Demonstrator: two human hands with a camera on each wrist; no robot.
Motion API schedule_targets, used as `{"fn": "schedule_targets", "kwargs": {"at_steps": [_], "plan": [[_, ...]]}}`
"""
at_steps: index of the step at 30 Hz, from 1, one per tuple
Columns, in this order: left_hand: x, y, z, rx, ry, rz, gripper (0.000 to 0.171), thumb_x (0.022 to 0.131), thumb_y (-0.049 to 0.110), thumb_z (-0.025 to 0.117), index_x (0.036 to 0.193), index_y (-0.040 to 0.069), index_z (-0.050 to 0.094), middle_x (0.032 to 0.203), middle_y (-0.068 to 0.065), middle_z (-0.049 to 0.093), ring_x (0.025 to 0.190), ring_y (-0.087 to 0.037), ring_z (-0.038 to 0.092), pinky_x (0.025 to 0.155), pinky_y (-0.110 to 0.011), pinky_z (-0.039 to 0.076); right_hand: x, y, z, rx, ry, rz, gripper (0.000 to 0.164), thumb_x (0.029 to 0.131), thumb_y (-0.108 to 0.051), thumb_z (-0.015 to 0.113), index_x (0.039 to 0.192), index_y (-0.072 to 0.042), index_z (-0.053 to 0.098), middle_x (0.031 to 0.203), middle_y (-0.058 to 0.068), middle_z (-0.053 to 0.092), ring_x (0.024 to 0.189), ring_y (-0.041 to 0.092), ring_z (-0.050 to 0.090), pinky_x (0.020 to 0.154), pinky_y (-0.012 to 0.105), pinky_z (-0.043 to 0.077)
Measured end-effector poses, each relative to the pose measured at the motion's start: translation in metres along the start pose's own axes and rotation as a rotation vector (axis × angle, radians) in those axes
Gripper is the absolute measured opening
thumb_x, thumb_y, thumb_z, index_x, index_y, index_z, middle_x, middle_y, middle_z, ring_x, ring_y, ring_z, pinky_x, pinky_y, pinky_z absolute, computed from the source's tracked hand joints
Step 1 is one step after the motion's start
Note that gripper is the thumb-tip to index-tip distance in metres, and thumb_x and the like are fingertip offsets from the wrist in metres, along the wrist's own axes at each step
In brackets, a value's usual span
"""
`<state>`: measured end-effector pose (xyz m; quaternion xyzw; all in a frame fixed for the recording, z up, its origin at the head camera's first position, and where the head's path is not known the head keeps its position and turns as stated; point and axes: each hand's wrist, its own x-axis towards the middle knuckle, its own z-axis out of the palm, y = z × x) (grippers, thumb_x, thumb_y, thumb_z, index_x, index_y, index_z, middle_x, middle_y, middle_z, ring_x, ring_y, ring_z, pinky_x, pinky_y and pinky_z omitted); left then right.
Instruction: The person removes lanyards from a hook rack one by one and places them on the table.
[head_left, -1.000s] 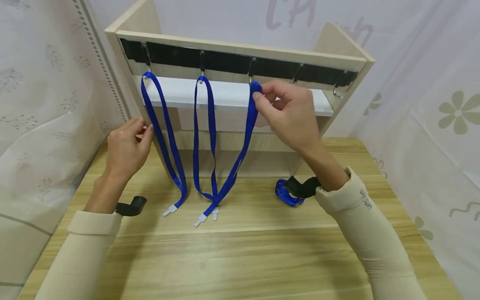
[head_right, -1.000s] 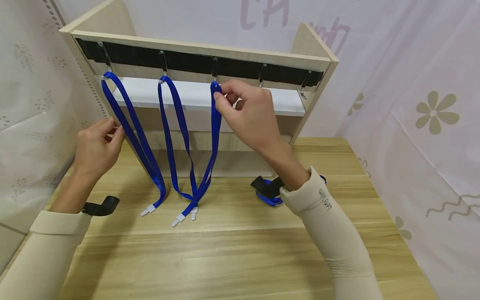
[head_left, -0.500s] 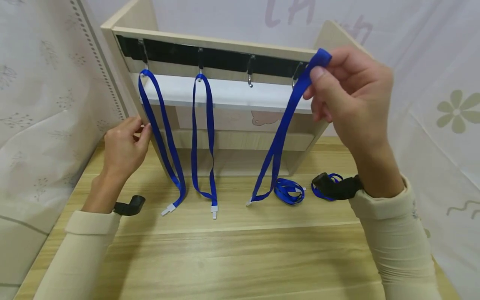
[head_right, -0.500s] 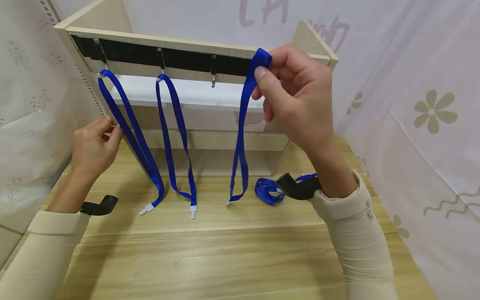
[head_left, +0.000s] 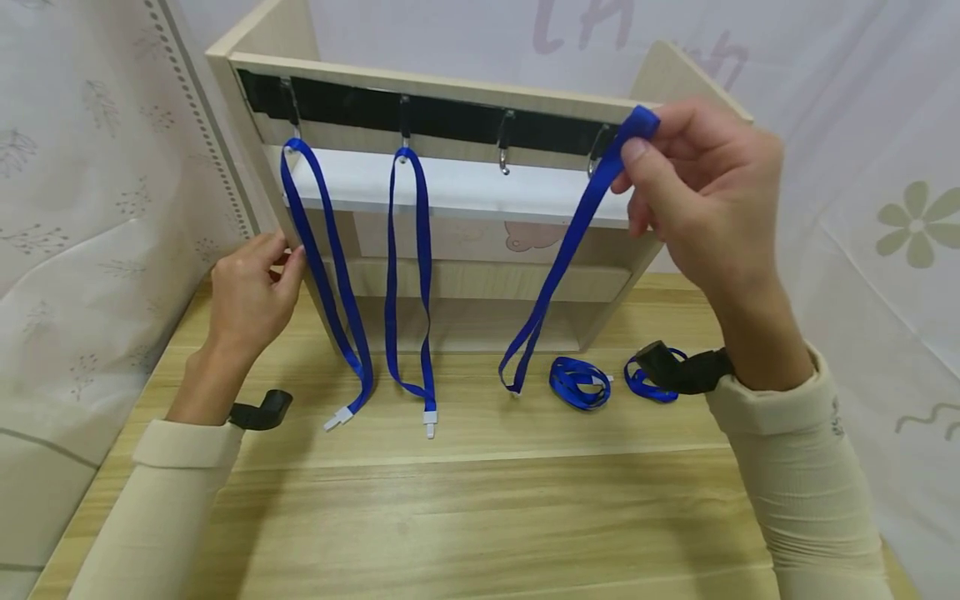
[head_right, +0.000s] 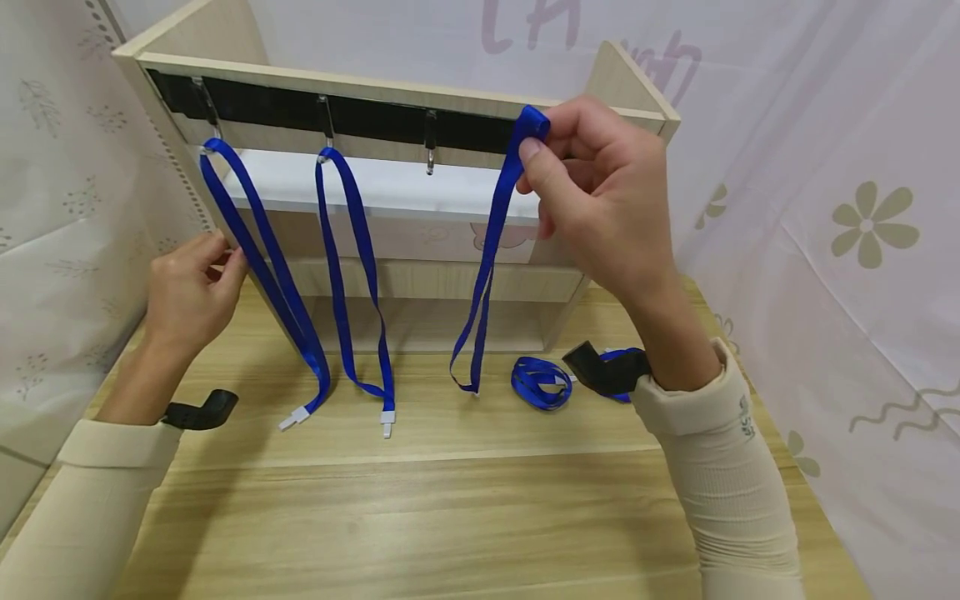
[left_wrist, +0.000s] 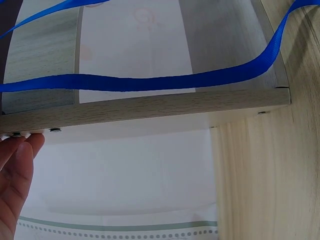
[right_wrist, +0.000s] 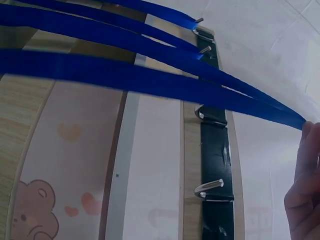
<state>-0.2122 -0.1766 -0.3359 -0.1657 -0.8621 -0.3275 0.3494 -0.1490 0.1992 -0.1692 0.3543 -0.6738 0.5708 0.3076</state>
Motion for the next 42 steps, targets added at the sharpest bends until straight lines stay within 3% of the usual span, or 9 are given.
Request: {"fn": "schedule_targets", "kwargs": {"at_steps": [5,8,17,19,23,27,32,38,42], "plan": [[0.000,0.000,0.000,0.001,0.002,0.002,0.020,0.098,0.008,0.057,0.089,-0.008,0.064,0.083,-0.024,0.068,0.081,-0.040,0.069,0.069,0.002,0.027,-0.001,0.005,-0.005,0.005,-0.043,-0.001,0.008,0.087,0.010,0.059,0.085,0.016,0.064,0.062,0.010,0.063,0.040,0.013,0.047,0.037,0.021,0.038],[0.000,0.000,0.000,0.000,0.001,-0.001,0.020,0.098,0.008,0.057,0.089,-0.008,0.065,0.084,-0.024,0.069,0.081,-0.040,0.069,0.069,0.002,0.027,-0.003,0.006,-0.008,-0.010,-0.101,0.045,0.007,0.087,0.011,0.059,0.085,0.014,0.065,0.059,0.008,0.060,0.040,0.013,0.047,0.038,0.021,0.038],[-0.001,0.000,0.000,-0.004,0.001,-0.012,0.020,0.098,0.009,0.057,0.090,-0.008,0.065,0.086,-0.024,0.069,0.081,-0.040,0.069,0.069,0.002,0.028,-0.006,0.014,-0.011,-0.335,-0.197,0.276,0.009,0.092,0.001,0.061,0.086,0.002,0.067,0.061,-0.001,0.063,0.043,0.013,0.050,0.042,0.020,0.043],[-0.001,0.000,0.000,-0.003,-0.001,-0.013,0.021,0.099,0.009,0.057,0.090,-0.008,0.065,0.085,-0.024,0.069,0.081,-0.040,0.069,0.069,0.002,0.028,-0.008,0.018,-0.011,-0.432,-0.218,0.286,0.009,0.094,-0.003,0.061,0.090,0.001,0.068,0.064,-0.004,0.064,0.044,0.011,0.052,0.044,0.019,0.045],[0.000,-0.001,0.000,-0.003,0.000,-0.012,0.020,0.098,0.009,0.057,0.091,-0.008,0.066,0.086,-0.024,0.069,0.081,-0.040,0.069,0.069,0.001,0.028,-0.011,0.027,-0.007,-0.509,-0.279,0.285,0.010,0.095,-0.006,0.062,0.095,0.001,0.070,0.070,0.001,0.067,0.049,0.008,0.057,0.048,0.017,0.048],[0.000,-0.001,0.000,0.003,0.002,-0.010,0.020,0.098,0.009,0.057,0.090,-0.008,0.065,0.085,-0.024,0.069,0.080,-0.039,0.069,0.068,0.001,0.027,-0.017,0.035,-0.001,-0.505,-0.378,0.258,0.009,0.094,-0.004,0.062,0.095,0.001,0.070,0.078,0.008,0.072,0.052,0.008,0.062,0.050,0.017,0.050],[0.001,0.000,0.001,-0.002,0.000,-0.014,0.020,0.099,0.009,0.057,0.092,-0.008,0.066,0.085,-0.024,0.069,0.081,-0.040,0.069,0.068,0.001,0.028,-0.029,0.041,0.006,-0.453,-0.536,0.226,0.007,0.094,-0.002,0.063,0.096,-0.001,0.069,0.085,0.005,0.074,0.058,0.009,0.065,0.052,0.019,0.050],[0.001,0.000,0.001,-0.007,0.003,-0.011,0.020,0.098,0.008,0.057,0.092,-0.008,0.066,0.088,-0.024,0.070,0.083,-0.040,0.070,0.069,0.002,0.027,-0.042,0.046,0.012,-0.326,-0.650,0.280,0.009,0.095,-0.002,0.062,0.099,-0.003,0.069,0.089,0.003,0.073,0.068,0.012,0.069,0.050,0.022,0.047],[0.000,0.000,0.001,-0.004,0.001,-0.017,0.020,0.098,0.009,0.057,0.093,-0.008,0.066,0.089,-0.024,0.070,0.083,-0.040,0.070,0.070,0.003,0.027,-0.050,0.054,0.018,-0.303,-0.685,0.327,0.008,0.096,-0.003,0.061,0.099,-0.002,0.068,0.090,0.004,0.075,0.073,0.015,0.072,0.047,0.023,0.041]]}}
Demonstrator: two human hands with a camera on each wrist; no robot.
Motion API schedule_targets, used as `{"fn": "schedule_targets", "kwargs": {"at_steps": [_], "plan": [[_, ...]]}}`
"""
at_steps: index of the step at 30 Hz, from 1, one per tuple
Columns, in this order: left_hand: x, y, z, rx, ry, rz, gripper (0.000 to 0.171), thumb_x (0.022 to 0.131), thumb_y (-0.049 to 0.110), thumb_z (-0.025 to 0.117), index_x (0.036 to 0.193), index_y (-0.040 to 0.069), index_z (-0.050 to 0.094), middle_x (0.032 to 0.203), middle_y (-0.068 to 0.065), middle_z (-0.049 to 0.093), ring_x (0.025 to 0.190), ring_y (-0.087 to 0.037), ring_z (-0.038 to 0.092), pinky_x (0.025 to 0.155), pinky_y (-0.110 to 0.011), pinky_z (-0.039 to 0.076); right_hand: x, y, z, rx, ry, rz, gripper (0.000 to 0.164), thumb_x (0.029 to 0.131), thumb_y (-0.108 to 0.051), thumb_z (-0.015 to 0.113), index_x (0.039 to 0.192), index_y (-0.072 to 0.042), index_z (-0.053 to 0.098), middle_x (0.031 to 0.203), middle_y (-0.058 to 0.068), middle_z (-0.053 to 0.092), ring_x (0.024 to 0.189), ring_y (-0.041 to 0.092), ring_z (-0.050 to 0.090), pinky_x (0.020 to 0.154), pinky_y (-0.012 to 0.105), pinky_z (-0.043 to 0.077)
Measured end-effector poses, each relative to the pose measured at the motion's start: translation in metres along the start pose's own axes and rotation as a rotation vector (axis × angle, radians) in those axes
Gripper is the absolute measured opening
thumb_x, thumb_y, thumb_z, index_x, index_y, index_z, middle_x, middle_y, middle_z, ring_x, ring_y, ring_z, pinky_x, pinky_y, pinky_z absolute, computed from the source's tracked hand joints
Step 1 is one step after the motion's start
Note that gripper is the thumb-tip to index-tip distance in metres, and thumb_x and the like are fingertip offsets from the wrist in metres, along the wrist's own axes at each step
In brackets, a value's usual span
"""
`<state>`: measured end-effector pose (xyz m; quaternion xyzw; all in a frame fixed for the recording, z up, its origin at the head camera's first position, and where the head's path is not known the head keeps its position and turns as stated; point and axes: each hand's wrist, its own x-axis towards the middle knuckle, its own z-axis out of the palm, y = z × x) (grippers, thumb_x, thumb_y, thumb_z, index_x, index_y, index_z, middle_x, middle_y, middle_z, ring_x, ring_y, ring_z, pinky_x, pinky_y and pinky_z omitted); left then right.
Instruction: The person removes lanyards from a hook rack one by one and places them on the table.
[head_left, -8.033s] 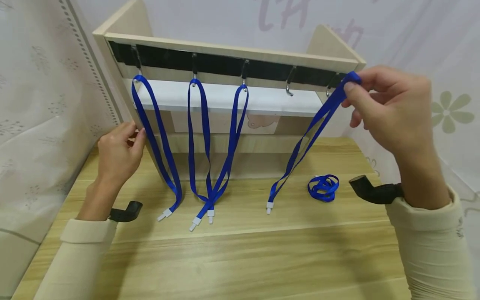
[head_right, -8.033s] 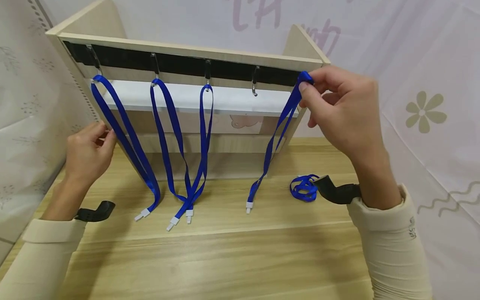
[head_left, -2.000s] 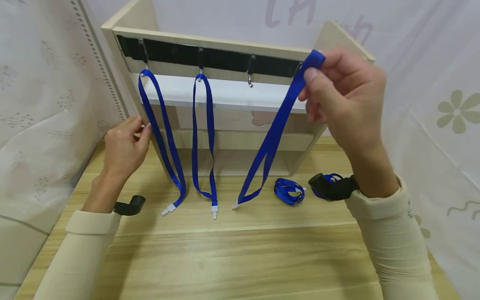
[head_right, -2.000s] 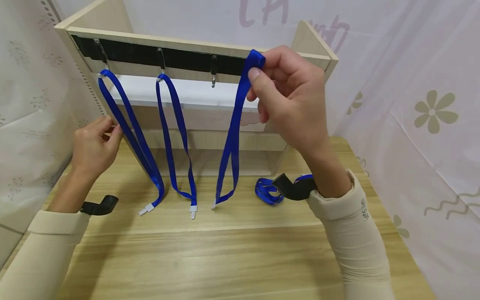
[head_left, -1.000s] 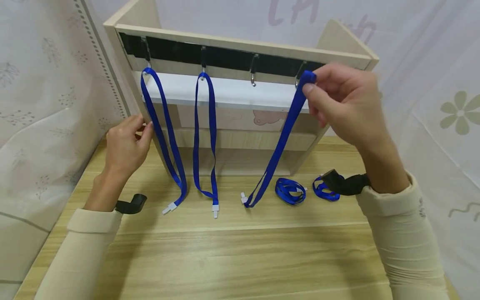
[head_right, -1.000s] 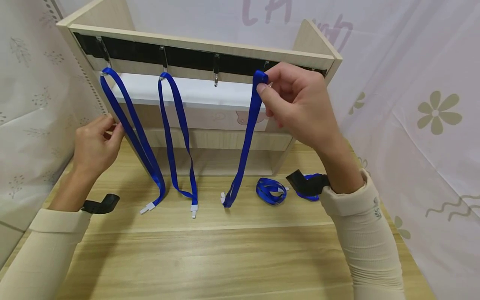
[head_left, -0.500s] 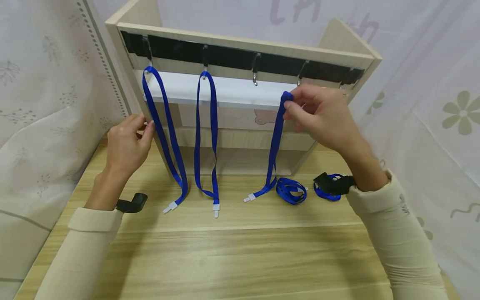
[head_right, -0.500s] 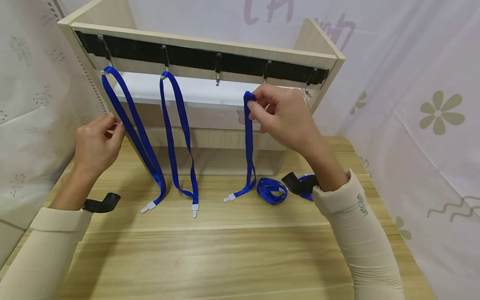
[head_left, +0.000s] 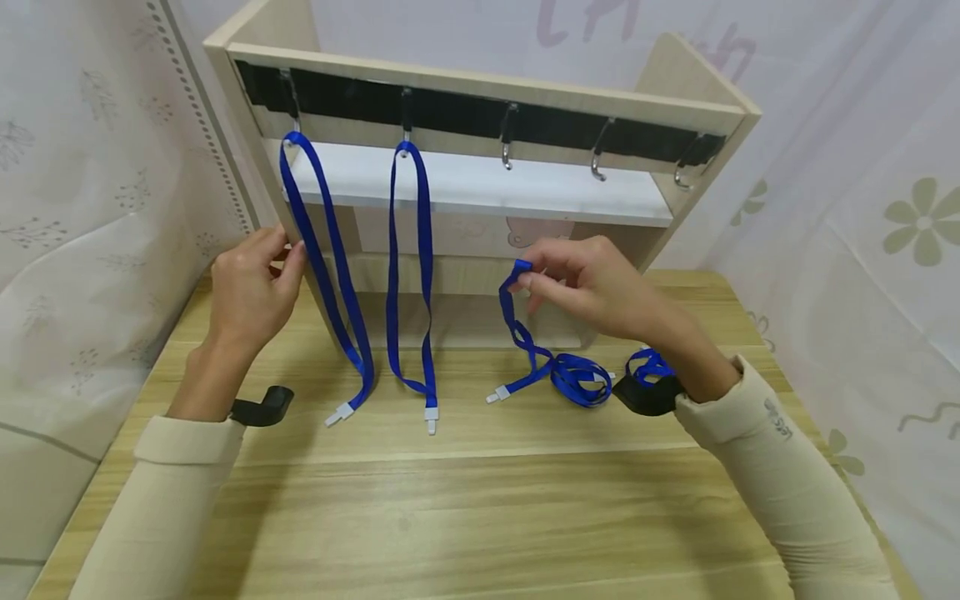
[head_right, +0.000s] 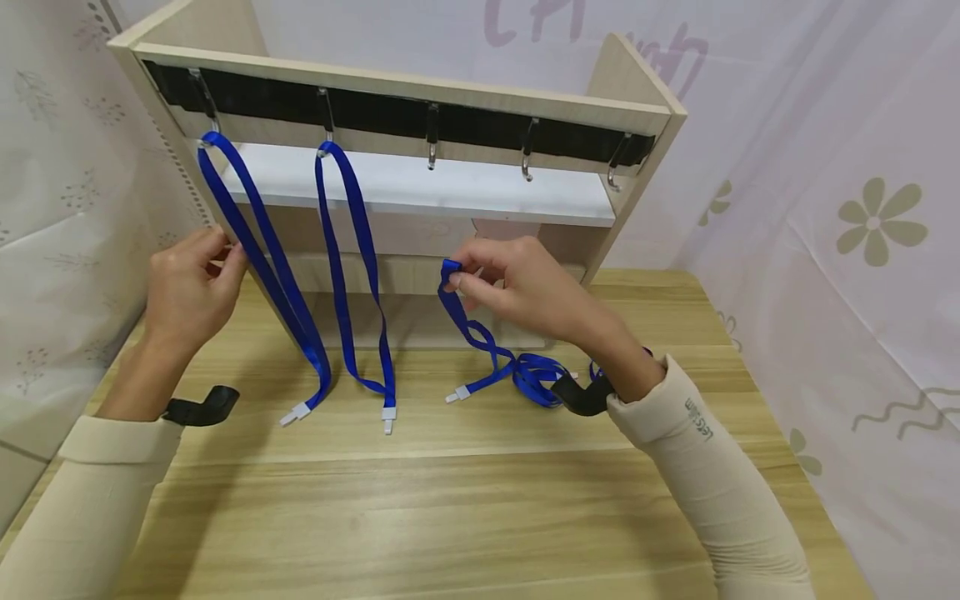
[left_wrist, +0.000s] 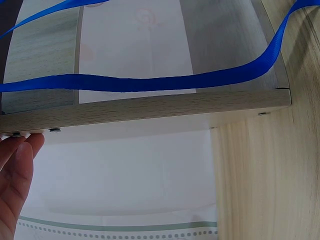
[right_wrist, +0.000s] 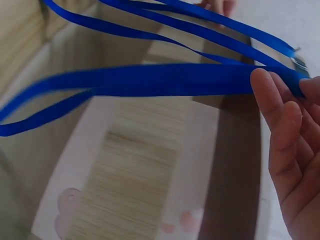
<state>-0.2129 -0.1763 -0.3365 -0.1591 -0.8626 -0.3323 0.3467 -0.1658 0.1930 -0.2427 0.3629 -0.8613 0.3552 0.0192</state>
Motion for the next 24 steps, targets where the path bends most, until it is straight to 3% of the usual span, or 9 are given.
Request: {"fn": "schedule_targets", "kwargs": {"at_steps": [3,7,13,24], "plan": [[-0.001,-0.001,0.000,0.000,-0.001,-0.006,0.020,0.098,0.010,0.058,0.095,-0.007,0.067,0.090,-0.025,0.070,0.083,-0.041,0.070,0.070,0.003,0.027,0.002,0.003,0.007,0.016,-0.010,0.022,0.007,0.096,-0.005,0.061,0.099,-0.003,0.068,0.090,0.004,0.075,0.074,0.013,0.071,0.047,0.023,0.037],[-0.001,-0.001,0.001,-0.004,-0.002,-0.005,0.020,0.098,0.010,0.058,0.095,-0.007,0.067,0.090,-0.024,0.070,0.083,-0.040,0.070,0.069,0.002,0.028,0.002,0.002,0.013,0.086,-0.034,0.035,0.008,0.097,-0.005,0.061,0.101,-0.004,0.067,0.089,0.005,0.075,0.073,0.010,0.070,0.048,0.026,0.046],[0.000,-0.002,0.000,0.002,0.004,0.012,0.020,0.099,0.009,0.057,0.093,-0.008,0.066,0.087,-0.024,0.070,0.082,-0.040,0.070,0.069,0.002,0.027,-0.002,-0.003,0.014,0.197,-0.159,0.058,0.007,0.097,-0.004,0.059,0.100,-0.005,0.066,0.085,0.007,0.073,0.068,0.015,0.066,0.053,0.031,0.053],[0.000,-0.001,0.000,-0.011,0.001,-0.009,0.021,0.099,0.011,0.057,0.094,-0.007,0.067,0.089,-0.024,0.070,0.083,-0.039,0.069,0.069,0.001,0.028,-0.011,0.014,0.024,0.288,-0.318,0.157,0.013,0.100,-0.006,0.055,0.107,-0.003,0.065,0.093,0.007,0.072,0.078,0.020,0.069,0.058,0.033,0.056]]}}
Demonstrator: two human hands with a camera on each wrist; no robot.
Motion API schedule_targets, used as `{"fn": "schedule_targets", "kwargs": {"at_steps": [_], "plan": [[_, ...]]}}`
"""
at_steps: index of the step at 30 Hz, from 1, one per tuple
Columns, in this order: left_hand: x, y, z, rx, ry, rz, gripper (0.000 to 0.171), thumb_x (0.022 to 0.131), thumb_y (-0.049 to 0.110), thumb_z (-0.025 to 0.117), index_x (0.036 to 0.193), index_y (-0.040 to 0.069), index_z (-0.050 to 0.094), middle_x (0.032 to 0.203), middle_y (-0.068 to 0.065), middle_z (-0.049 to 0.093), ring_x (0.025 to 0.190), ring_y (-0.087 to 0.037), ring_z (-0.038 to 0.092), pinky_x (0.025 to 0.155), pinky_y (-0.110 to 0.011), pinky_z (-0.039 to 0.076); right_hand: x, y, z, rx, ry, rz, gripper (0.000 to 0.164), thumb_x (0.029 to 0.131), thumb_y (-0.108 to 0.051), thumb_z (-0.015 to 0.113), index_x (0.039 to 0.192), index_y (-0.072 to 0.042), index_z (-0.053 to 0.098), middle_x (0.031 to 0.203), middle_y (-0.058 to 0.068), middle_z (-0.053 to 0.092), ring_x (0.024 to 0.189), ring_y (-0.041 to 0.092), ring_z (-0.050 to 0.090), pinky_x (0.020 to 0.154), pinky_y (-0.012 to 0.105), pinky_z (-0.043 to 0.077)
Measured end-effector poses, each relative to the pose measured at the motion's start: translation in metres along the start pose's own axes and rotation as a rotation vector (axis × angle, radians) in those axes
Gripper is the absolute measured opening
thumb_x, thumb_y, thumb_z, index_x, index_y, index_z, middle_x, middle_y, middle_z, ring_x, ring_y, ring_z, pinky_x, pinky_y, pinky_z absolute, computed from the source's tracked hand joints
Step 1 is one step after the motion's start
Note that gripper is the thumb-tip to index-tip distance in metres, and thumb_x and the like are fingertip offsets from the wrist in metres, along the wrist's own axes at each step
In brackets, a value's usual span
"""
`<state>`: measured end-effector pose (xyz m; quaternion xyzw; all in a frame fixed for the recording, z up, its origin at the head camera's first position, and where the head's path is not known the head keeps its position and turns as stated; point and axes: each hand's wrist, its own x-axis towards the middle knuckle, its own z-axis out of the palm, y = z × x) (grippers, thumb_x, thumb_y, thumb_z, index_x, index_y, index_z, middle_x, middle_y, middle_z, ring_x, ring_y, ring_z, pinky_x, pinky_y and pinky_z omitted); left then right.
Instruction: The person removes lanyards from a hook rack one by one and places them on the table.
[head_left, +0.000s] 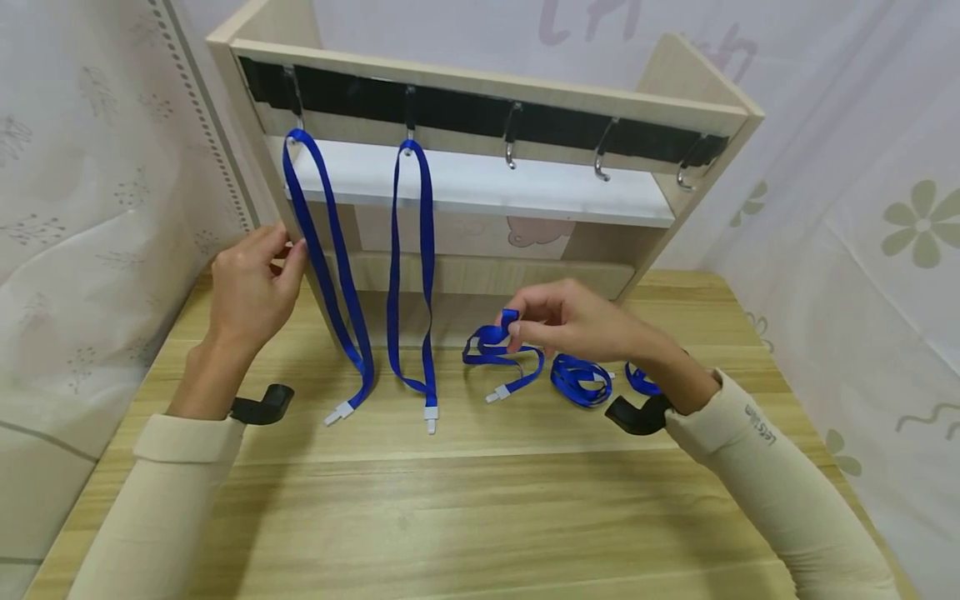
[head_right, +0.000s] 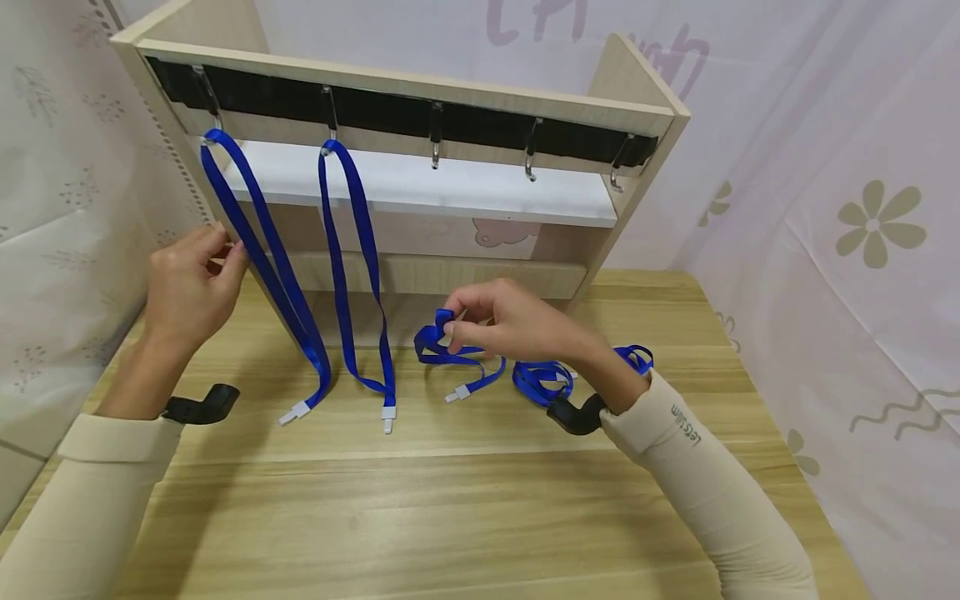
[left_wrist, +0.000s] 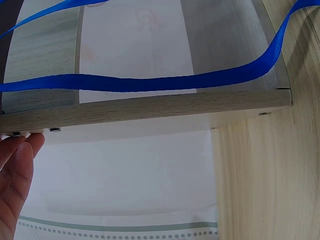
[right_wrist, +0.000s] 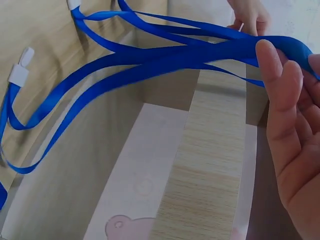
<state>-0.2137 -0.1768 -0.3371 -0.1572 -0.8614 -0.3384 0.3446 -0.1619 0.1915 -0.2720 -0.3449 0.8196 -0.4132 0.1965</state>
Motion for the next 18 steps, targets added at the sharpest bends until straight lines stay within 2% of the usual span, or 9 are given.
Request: {"fn": "schedule_targets", "kwargs": {"at_steps": [4,10,15,18], "plan": [[0.000,0.000,0.000,0.002,-0.001,-0.001,0.021,0.099,0.011,0.057,0.094,-0.007,0.067,0.090,-0.024,0.070,0.083,-0.039,0.069,0.069,0.001,0.028,-0.001,0.002,0.001,0.018,-0.038,0.010,0.015,0.100,-0.005,0.054,0.109,-0.004,0.065,0.095,0.007,0.072,0.082,0.020,0.068,0.060,0.032,0.056],[0.000,-0.001,0.000,0.003,-0.001,0.002,0.022,0.099,0.011,0.057,0.093,-0.007,0.066,0.088,-0.024,0.070,0.083,-0.039,0.069,0.069,0.001,0.028,-0.005,0.008,0.001,0.057,-0.072,0.070,0.012,0.099,-0.004,0.053,0.104,-0.003,0.064,0.092,0.012,0.070,0.078,0.019,0.066,0.063,0.030,0.056],[0.000,-0.001,0.001,-0.001,0.002,0.004,0.021,0.099,0.011,0.057,0.093,-0.007,0.066,0.088,-0.024,0.070,0.083,-0.039,0.069,0.069,0.001,0.028,-0.013,0.020,-0.003,0.022,-0.083,0.074,0.007,0.097,-0.004,0.056,0.099,-0.004,0.063,0.095,0.009,0.061,0.071,0.016,0.060,0.062,0.030,0.055],[0.000,-0.001,0.000,0.000,0.002,0.004,0.021,0.099,0.011,0.057,0.093,-0.008,0.066,0.089,-0.024,0.070,0.083,-0.039,0.069,0.069,0.001,0.028,-0.016,0.030,-0.007,-0.008,-0.095,0.107,0.008,0.098,-0.007,0.055,0.099,-0.005,0.063,0.095,0.007,0.061,0.071,0.017,0.060,0.062,0.030,0.054]]}}
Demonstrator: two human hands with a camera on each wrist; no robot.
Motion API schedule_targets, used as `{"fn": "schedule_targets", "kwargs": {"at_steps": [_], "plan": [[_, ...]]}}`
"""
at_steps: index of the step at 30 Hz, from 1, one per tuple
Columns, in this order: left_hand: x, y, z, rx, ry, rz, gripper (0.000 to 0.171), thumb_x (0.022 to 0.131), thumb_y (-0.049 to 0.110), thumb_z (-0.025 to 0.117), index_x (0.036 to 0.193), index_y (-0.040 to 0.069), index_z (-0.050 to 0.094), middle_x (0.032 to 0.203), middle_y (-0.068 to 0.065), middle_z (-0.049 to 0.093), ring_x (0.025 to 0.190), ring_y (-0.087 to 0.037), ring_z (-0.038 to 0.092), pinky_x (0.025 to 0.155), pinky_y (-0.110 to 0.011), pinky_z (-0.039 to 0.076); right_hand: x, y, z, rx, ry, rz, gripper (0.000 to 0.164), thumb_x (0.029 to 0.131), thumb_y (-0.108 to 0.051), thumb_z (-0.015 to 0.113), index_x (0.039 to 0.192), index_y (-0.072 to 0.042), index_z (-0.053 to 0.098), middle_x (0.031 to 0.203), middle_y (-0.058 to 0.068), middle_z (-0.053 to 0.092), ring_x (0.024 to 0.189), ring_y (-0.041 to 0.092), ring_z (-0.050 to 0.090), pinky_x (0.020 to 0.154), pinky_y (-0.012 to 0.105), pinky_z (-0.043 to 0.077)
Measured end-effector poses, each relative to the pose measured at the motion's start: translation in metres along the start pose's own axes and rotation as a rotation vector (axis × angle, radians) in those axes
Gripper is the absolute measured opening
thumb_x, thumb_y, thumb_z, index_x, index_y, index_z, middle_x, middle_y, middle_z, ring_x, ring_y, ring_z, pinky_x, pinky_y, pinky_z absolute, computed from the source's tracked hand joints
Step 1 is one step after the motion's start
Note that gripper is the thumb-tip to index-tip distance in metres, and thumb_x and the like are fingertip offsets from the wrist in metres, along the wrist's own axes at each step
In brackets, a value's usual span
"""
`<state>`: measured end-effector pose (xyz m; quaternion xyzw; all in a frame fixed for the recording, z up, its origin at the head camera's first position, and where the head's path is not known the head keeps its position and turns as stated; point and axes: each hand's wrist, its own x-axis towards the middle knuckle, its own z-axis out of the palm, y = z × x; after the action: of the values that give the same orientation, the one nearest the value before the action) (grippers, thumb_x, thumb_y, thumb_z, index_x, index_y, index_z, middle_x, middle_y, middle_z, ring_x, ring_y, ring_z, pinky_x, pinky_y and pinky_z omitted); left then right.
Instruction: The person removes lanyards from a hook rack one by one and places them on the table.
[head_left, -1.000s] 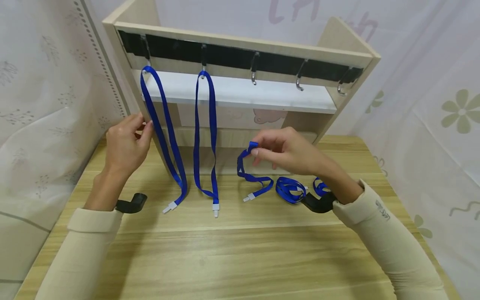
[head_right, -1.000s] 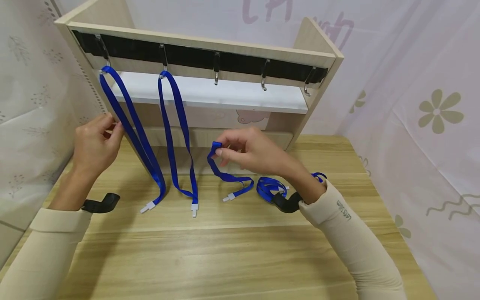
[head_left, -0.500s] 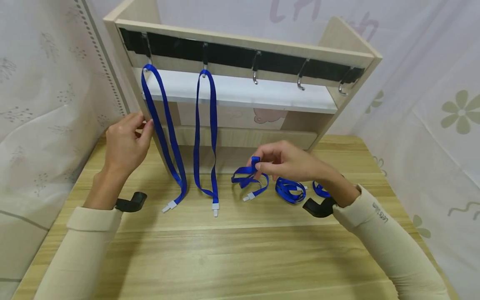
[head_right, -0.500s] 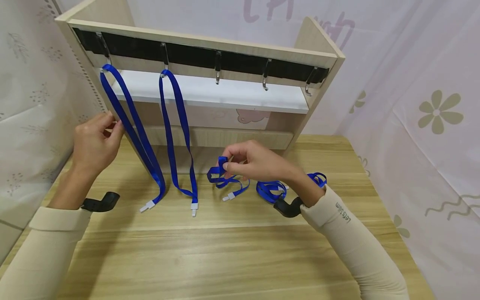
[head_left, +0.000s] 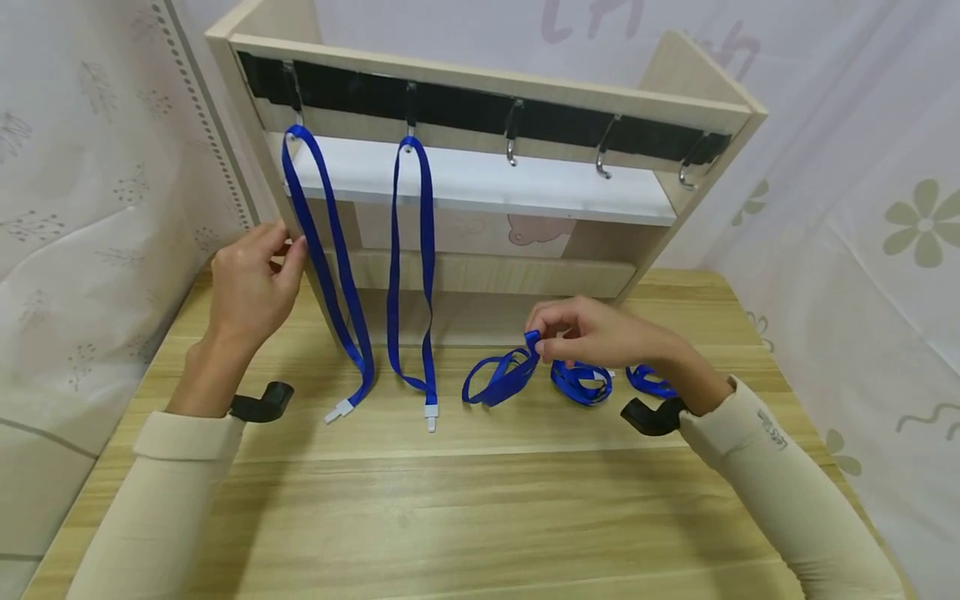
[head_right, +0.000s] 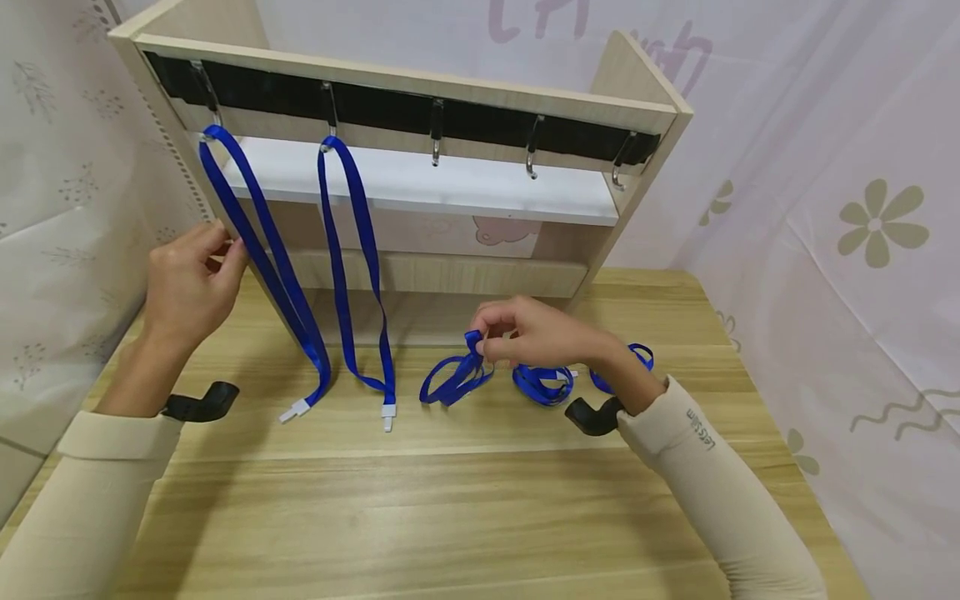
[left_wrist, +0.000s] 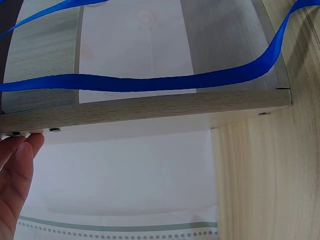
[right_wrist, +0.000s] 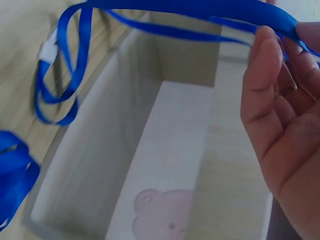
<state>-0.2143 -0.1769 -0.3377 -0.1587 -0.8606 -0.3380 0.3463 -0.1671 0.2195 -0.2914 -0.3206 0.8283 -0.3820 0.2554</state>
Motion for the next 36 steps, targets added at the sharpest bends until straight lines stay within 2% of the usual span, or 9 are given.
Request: {"fn": "schedule_targets", "kwargs": {"at_steps": [4,8,12,16,21,25,29,32,36], "plan": [[0.000,0.000,0.000,0.000,-0.003,-0.004,0.022,0.099,0.011,0.057,0.096,-0.007,0.068,0.090,-0.024,0.070,0.083,-0.039,0.069,0.069,0.001,0.028,0.000,0.014,-0.005,-0.031,0.035,0.080,0.009,0.100,-0.008,0.053,0.100,-0.004,0.061,0.085,0.010,0.065,0.072,0.020,0.061,0.063,0.031,0.055],[0.000,0.001,0.000,0.003,-0.004,-0.005,0.021,0.099,0.011,0.057,0.096,-0.007,0.068,0.090,-0.024,0.070,0.082,-0.039,0.069,0.068,-0.001,0.029,0.006,0.029,-0.005,-0.118,0.108,0.109,0.011,0.100,-0.008,0.054,0.103,-0.002,0.062,0.084,0.012,0.065,0.072,0.021,0.061,0.062,0.034,0.055],[0.000,0.000,0.000,0.004,-0.004,-0.001,0.021,0.099,0.011,0.057,0.094,-0.007,0.067,0.089,-0.024,0.070,0.082,-0.039,0.069,0.068,-0.001,0.030,0.015,0.039,0.000,-0.369,0.184,0.077,0.011,0.097,-0.010,0.059,0.102,-0.005,0.068,0.088,0.005,0.066,0.074,0.015,0.058,0.065,0.031,0.052],[0.000,0.001,0.000,0.007,-0.007,-0.006,0.021,0.099,0.011,0.057,0.095,-0.007,0.067,0.089,-0.024,0.070,0.083,-0.039,0.069,0.068,0.000,0.029,0.025,0.044,0.009,-0.646,0.219,0.040,0.009,0.096,-0.013,0.061,0.097,-0.010,0.070,0.092,0.000,0.063,0.080,0.014,0.056,0.071,0.032,0.049],[0.000,0.002,-0.001,0.009,-0.012,-0.009,0.021,0.099,0.011,0.057,0.097,-0.007,0.068,0.089,-0.024,0.070,0.084,-0.040,0.070,0.069,0.001,0.028,0.036,0.052,0.024,-0.854,0.238,0.051,0.014,0.098,-0.016,0.060,0.103,-0.015,0.073,0.098,-0.002,0.072,0.084,0.016,0.067,0.071,0.038,0.056],[0.000,0.002,0.000,0.011,-0.013,-0.008,0.021,0.099,0.011,0.057,0.097,-0.007,0.067,0.089,-0.024,0.070,0.084,-0.040,0.070,0.069,0.002,0.028,0.042,0.061,0.036,-0.906,0.222,0.014,0.014,0.098,-0.014,0.060,0.104,-0.016,0.073,0.101,-0.002,0.073,0.085,0.019,0.071,0.067,0.039,0.058],[-0.001,0.001,0.000,0.012,-0.018,-0.013,0.021,0.099,0.012,0.057,0.099,-0.007,0.068,0.090,-0.024,0.070,0.085,-0.040,0.070,0.070,0.002,0.027,0.044,0.072,0.047,-0.953,0.165,-0.078,0.017,0.097,-0.012,0.062,0.108,-0.017,0.074,0.108,-0.002,0.072,0.089,0.018,0.071,0.067,0.039,0.059],[-0.001,0.001,0.000,0.013,-0.019,-0.015,0.021,0.099,0.012,0.058,0.100,-0.006,0.068,0.091,-0.024,0.070,0.085,-0.040,0.070,0.070,0.002,0.027,0.045,0.079,0.055,-1.034,0.115,-0.147,0.018,0.096,-0.012,0.063,0.110,-0.019,0.074,0.111,-0.004,0.072,0.094,0.017,0.070,0.064,0.037,0.058],[0.000,0.000,0.000,0.017,-0.016,-0.016,0.022,0.099,0.013,0.058,0.100,-0.006,0.068,0.091,-0.024,0.070,0.085,-0.040,0.070,0.070,0.002,0.027,0.047,0.089,0.066,-1.162,0.066,-0.236,0.015,0.093,-0.011,0.067,0.103,-0.020,0.074,0.106,-0.008,0.071,0.095,0.016,0.067,0.064,0.030,0.056]]}}
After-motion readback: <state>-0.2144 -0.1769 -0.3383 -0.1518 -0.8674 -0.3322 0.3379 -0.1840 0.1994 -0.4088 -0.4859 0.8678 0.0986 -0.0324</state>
